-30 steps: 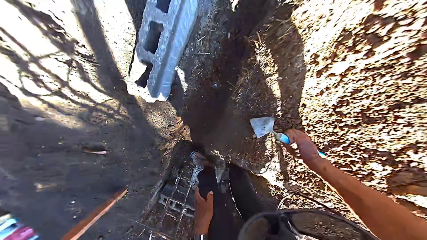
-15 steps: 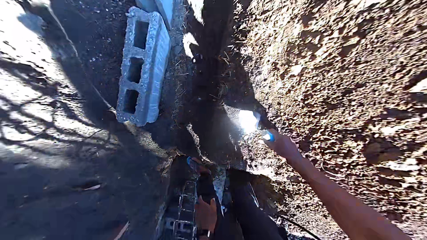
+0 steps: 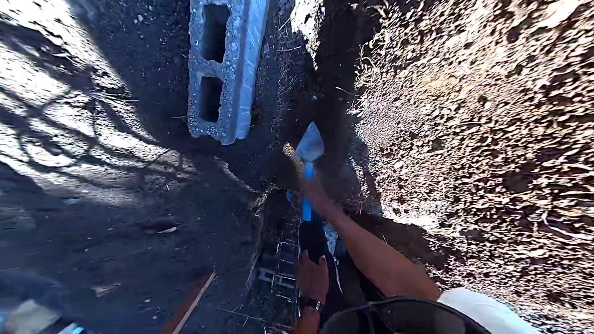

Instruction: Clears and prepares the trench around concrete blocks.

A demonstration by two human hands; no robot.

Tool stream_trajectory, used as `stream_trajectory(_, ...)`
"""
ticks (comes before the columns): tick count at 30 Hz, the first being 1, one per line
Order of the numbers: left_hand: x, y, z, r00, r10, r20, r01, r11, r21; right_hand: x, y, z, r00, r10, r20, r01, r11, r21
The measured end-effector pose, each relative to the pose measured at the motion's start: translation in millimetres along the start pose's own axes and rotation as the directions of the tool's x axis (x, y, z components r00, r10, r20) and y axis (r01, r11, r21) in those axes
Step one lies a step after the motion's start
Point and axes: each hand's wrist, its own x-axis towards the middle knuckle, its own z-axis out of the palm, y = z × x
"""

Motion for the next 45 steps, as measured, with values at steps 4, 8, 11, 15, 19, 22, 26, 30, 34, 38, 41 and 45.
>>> stream_trajectory(4, 3, -5, 0, 1.0, -0.009, 0.011, 0.009, 1.0, 0.015, 38, -15, 9, 0.967, -0.066, -0.248, -0.025, 0.938, -0.347)
stream_trajectory(8, 4, -5, -6, 0.999, -0.006, 0.039, 0.005, 1.0, 0.019, 44, -39, 8, 0.917, -0.125, -0.379, -0.029, 0.926, -0.377)
stream_trajectory(11, 5, -9, -8, 0.999, -0.002, 0.051, 0.0, 1.0, 0.025, 58, -55, 13, 0.885, -0.1, -0.454, -0.117, 0.897, -0.426)
stream_trajectory(15, 9, -11, -8, 0.999, 0.011, 0.042, -0.013, 0.999, 0.04, 94, -72, 17, 0.862, -0.012, -0.506, -0.21, 0.902, -0.378)
stream_trajectory(19, 10, -13, -9, 0.999, -0.017, 0.048, 0.015, 0.999, 0.041, 106, -64, 7, 0.859, -0.029, -0.511, -0.133, 0.951, -0.278)
stream_trajectory(22, 14, -10, -16, 0.995, -0.046, 0.09, 0.043, 0.999, 0.029, 108, -64, -9, 0.926, -0.068, -0.372, -0.037, 0.963, -0.267)
stream_trajectory(26, 14, -10, -13, 0.995, -0.059, 0.083, 0.056, 0.998, 0.04, 108, -57, -20, 0.958, -0.015, -0.288, -0.036, 0.985, -0.169)
stream_trajectory(30, 15, -17, -7, 0.998, -0.036, 0.056, 0.033, 0.998, 0.053, 104, -61, -34, 0.987, 0.035, -0.159, -0.06, 0.986, -0.154)
stream_trajectory(34, 14, -17, -6, 0.999, -0.013, 0.041, 0.01, 0.997, 0.079, 114, -72, -31, 1.0, 0.007, -0.009, -0.009, 0.955, -0.297)
stream_trajectory(38, 14, -14, -8, 0.999, 0.031, 0.01, -0.032, 0.998, 0.056, 128, -71, -43, 0.999, -0.012, 0.044, 0.023, 0.96, -0.278)
stream_trajectory(41, 12, -14, -3, 0.999, 0.046, 0.004, -0.046, 0.997, 0.061, 130, -68, -52, 0.998, -0.002, 0.056, 0.017, 0.962, -0.272)
stream_trajectory(45, 12, -17, -1, 1.0, 0.028, -0.01, -0.027, 0.996, 0.079, 124, -79, -39, 0.992, -0.021, 0.124, 0.051, 0.967, -0.25)
